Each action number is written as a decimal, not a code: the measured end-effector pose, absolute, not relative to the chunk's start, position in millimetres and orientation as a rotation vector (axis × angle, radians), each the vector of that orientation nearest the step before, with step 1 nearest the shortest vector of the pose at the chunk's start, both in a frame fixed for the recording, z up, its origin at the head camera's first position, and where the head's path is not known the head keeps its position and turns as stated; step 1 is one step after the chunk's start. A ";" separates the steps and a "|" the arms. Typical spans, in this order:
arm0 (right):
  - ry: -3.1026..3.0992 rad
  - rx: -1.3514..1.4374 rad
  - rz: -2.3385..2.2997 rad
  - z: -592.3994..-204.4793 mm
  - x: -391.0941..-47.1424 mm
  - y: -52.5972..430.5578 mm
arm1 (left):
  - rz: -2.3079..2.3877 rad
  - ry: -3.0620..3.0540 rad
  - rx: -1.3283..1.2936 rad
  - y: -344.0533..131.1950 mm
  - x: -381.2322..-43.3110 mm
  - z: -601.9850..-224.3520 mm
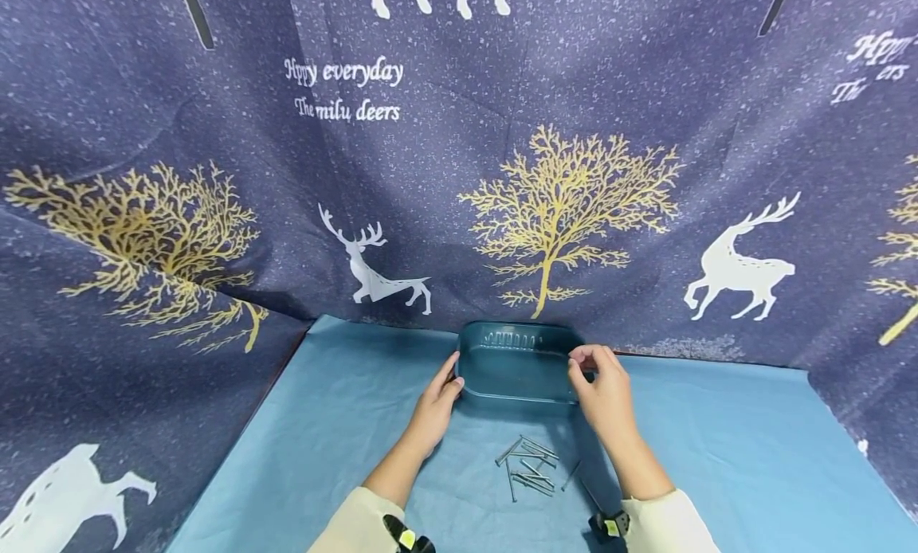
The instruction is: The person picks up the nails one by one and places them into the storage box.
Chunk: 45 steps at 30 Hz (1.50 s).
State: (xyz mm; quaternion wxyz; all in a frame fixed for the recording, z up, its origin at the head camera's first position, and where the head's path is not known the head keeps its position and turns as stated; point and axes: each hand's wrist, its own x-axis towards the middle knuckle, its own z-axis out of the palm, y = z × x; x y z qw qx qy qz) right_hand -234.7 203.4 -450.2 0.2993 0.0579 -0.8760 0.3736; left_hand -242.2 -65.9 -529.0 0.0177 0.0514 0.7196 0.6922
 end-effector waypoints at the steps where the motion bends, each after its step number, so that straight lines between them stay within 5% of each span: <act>1: -2.325 0.153 1.003 -450.7 -235.0 203.6 | 2.149 2.235 0.161 -65.8 -242.2 -529.3; 45: -2.518 0.255 0.948 -464.6 -205.5 216.8 | 2.149 2.247 0.155 -65.2 -242.4 -527.5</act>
